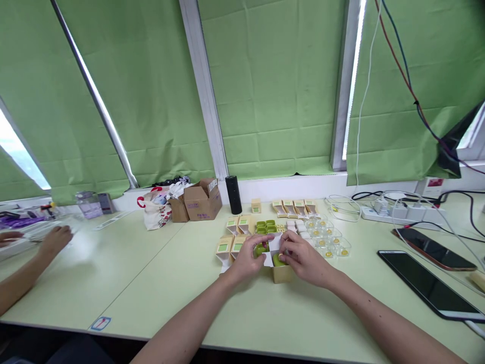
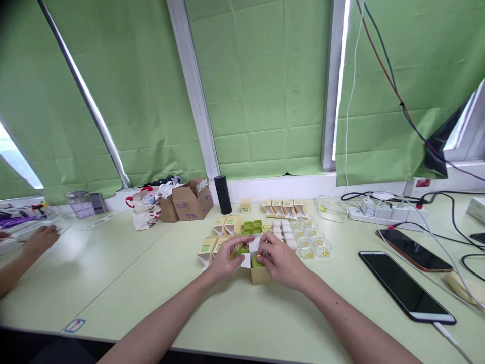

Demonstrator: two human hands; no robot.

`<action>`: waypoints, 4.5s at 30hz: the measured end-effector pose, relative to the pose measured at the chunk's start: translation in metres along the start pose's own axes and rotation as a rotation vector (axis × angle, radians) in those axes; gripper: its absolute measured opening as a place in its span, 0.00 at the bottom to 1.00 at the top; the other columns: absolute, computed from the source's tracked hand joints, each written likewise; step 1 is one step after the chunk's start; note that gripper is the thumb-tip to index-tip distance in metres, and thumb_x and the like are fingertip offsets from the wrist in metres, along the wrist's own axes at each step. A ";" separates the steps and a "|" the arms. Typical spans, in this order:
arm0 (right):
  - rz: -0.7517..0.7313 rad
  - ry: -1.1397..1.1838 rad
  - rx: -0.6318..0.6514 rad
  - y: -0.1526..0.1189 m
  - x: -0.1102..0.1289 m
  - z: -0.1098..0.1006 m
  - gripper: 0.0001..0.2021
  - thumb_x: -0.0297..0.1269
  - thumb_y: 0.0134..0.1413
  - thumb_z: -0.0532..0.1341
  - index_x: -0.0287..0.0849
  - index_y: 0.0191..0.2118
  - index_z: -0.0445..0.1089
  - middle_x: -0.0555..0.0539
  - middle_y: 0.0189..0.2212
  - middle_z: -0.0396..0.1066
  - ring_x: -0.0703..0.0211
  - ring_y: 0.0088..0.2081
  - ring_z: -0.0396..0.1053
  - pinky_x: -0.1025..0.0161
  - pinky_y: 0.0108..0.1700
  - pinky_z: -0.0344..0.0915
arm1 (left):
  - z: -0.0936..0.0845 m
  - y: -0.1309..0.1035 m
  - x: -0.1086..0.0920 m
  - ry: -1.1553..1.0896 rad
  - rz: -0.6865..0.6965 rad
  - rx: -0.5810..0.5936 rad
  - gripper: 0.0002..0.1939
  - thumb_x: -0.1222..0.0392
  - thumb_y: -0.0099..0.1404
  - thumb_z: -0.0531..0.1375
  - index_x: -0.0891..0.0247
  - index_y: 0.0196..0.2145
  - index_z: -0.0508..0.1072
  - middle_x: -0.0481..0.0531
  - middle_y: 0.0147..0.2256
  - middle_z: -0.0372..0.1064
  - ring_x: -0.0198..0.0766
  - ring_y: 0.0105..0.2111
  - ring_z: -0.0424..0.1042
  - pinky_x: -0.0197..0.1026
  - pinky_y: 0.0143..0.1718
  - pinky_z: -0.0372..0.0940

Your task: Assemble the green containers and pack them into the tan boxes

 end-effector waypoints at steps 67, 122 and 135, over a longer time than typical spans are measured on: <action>0.409 0.708 -0.291 -0.002 -0.058 0.019 0.28 0.46 0.48 0.68 0.51 0.54 0.61 0.52 0.42 0.57 0.69 0.25 0.59 0.70 0.20 0.55 | 0.032 0.000 0.017 -0.315 -0.122 -0.060 0.19 0.57 0.66 0.68 0.57 0.48 0.62 0.52 0.45 0.69 0.39 0.43 0.69 0.41 0.43 0.62; -0.229 0.032 -0.313 -0.014 0.006 -0.015 0.01 0.35 0.67 0.60 0.46 0.42 0.68 0.48 0.35 0.63 0.56 0.31 0.59 0.58 0.34 0.58 | 0.009 -0.005 -0.031 0.101 0.252 -0.055 0.02 0.63 0.68 0.58 0.60 0.39 0.72 0.56 0.43 0.72 0.48 0.47 0.70 0.51 0.52 0.64; -0.308 -0.049 -0.273 -0.017 0.009 -0.010 0.06 0.28 0.60 0.60 0.47 0.39 0.64 0.48 0.32 0.65 0.56 0.32 0.60 0.59 0.32 0.55 | 0.012 -0.017 -0.053 0.433 0.564 -0.019 0.02 0.63 0.68 0.59 0.60 0.38 0.68 0.47 0.28 0.68 0.40 0.30 0.65 0.48 0.40 0.56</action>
Point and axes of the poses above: each hand's wrist, its own y-axis towards the middle knuckle, its own z-axis out of the palm, x = y × z, the point moved 8 cm from there along y, towards the middle knuckle
